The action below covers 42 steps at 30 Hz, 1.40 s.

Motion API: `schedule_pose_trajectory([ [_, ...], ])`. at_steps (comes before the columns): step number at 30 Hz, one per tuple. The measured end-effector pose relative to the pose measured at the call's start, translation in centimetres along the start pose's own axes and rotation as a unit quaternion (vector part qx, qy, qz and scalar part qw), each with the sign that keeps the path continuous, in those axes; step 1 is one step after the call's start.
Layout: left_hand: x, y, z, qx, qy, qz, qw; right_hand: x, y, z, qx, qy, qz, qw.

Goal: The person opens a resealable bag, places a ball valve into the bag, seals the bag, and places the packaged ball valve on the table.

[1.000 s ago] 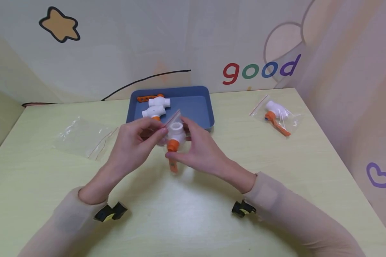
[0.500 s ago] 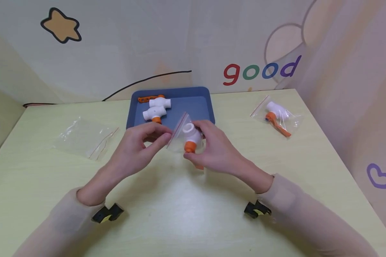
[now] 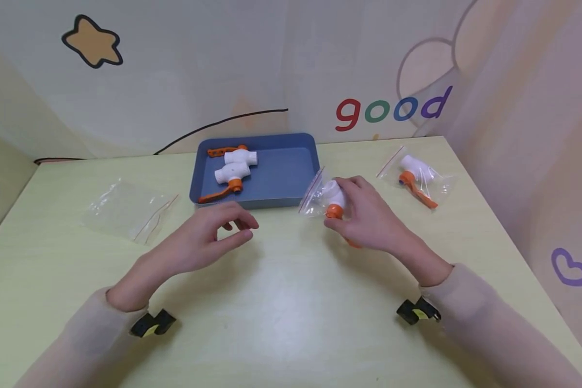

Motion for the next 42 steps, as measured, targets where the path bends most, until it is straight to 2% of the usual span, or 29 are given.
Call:
schedule_pose_trajectory([
  [5,0.3,-0.8,0.1,-0.023,-0.029,0.003,0.9993,-0.4,1.9,1.0,0.003,-0.016,-0.054,0.9984],
  [8,0.6,-1.2,0.1,-0.036,-0.040,0.007,0.9985,-0.5,3.0,1.4,0.004,-0.019,-0.073,0.9972],
  [19,1.0,-2.2,0.6,-0.064,-0.066,0.038,0.9950,-1.0,6.4,3.0,0.054,-0.034,-0.086,0.9943],
  [26,1.1,-2.4,0.8,-0.068,-0.078,0.046,0.9936,-1.0,8.0,3.4,0.085,-0.017,-0.104,0.9908],
  [35,1.1,-2.9,1.1,-0.083,-0.094,0.065,0.9900,-0.9,8.7,3.6,0.122,0.005,-0.124,0.9847],
  [42,1.1,-3.0,1.3,-0.087,-0.099,0.079,0.9881,-0.7,8.0,3.4,0.154,0.020,-0.111,0.9816],
])
Point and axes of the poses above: each hand's wrist, its own x-axis away from the middle knuckle, its own z-axis out of the back of the hand, y = z × x, the point moved 1 cm from there along -x, towards the middle knuckle, and after that the axes turned 5 degrees about z, right-handed, at the moved point
